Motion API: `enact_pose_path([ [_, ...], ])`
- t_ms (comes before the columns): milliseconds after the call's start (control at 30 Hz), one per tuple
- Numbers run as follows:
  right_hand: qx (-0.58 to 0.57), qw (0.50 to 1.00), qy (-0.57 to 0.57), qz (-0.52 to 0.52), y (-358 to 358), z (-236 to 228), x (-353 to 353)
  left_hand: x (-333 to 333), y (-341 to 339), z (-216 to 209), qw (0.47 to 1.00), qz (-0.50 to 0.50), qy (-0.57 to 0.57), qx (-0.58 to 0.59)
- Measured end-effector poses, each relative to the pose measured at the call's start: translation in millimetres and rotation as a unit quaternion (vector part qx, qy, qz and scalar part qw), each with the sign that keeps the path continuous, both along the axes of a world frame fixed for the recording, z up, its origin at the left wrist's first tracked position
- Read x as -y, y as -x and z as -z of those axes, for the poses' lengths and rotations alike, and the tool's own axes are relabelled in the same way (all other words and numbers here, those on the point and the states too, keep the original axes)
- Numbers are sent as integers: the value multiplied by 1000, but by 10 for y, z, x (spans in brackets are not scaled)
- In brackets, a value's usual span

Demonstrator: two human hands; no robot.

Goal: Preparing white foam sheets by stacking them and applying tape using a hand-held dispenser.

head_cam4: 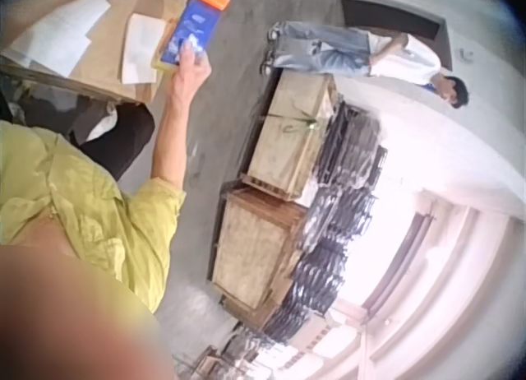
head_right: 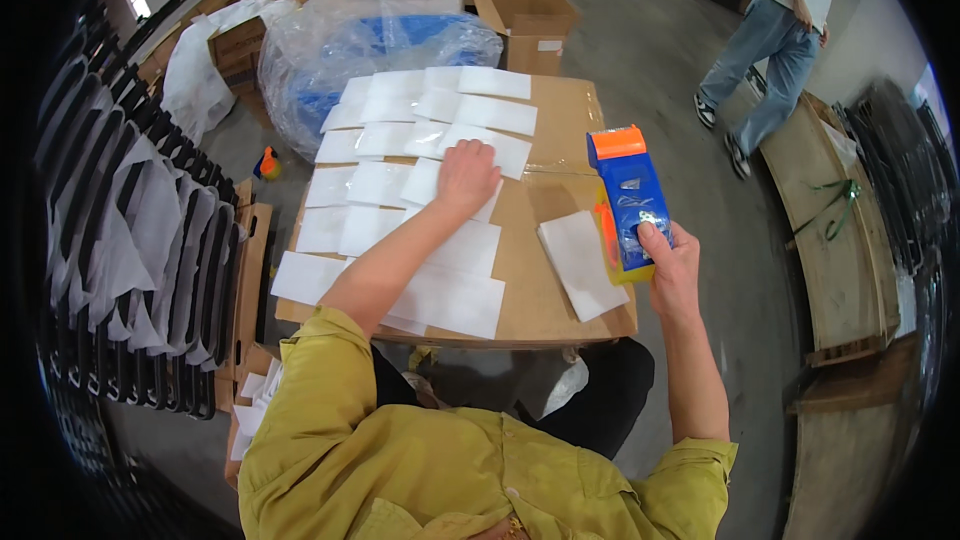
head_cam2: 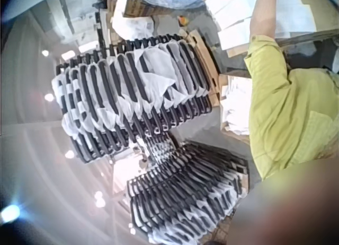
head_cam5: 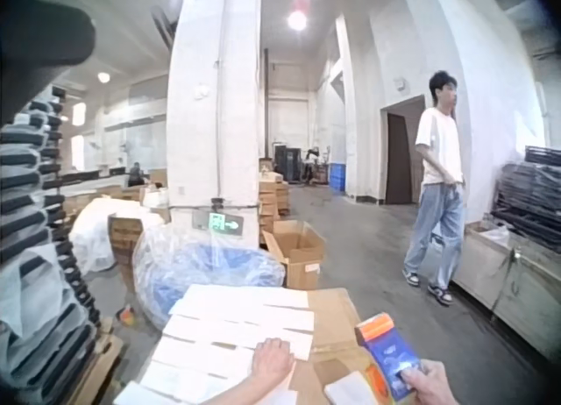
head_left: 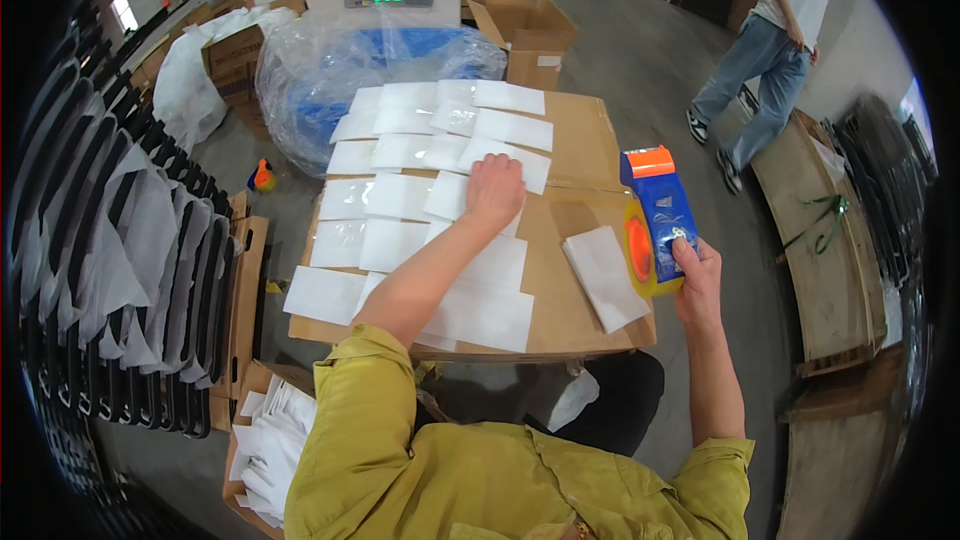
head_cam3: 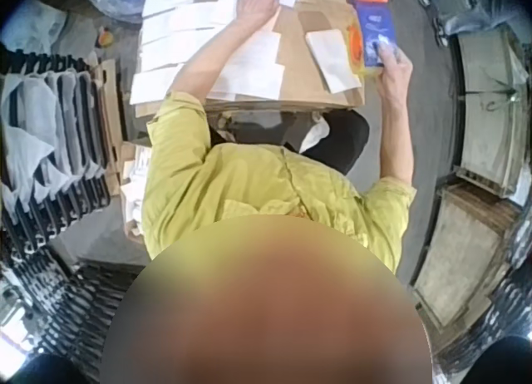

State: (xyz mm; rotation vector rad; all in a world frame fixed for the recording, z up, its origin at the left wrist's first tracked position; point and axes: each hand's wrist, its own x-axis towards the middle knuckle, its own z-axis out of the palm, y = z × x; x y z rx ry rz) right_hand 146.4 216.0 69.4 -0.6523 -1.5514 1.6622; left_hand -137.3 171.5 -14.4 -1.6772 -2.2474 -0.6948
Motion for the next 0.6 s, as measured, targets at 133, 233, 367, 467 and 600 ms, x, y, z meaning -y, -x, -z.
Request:
enact_pose_path([
  [133, 8, 1000, -4, 10, 32, 2, -51, 65, 115, 89, 999, -50, 11, -4],
  [233, -12, 1000, -2, -2, 134, -47, -83, 117, 171, 131, 998, -65, 5, 18],
  [367, -64, 997, 19, -26, 482, -72, -152, 229, 337, 241, 995, -93, -30, -1],
  [467, -99, 994, 40, -29, 895, 24, -209, 316, 371, 230, 991, -124, -10, -38],
  [600, -108, 992, 57, -32, 1444, 98, -198, 378, 387, 206, 986, -161, 16, -43],
])
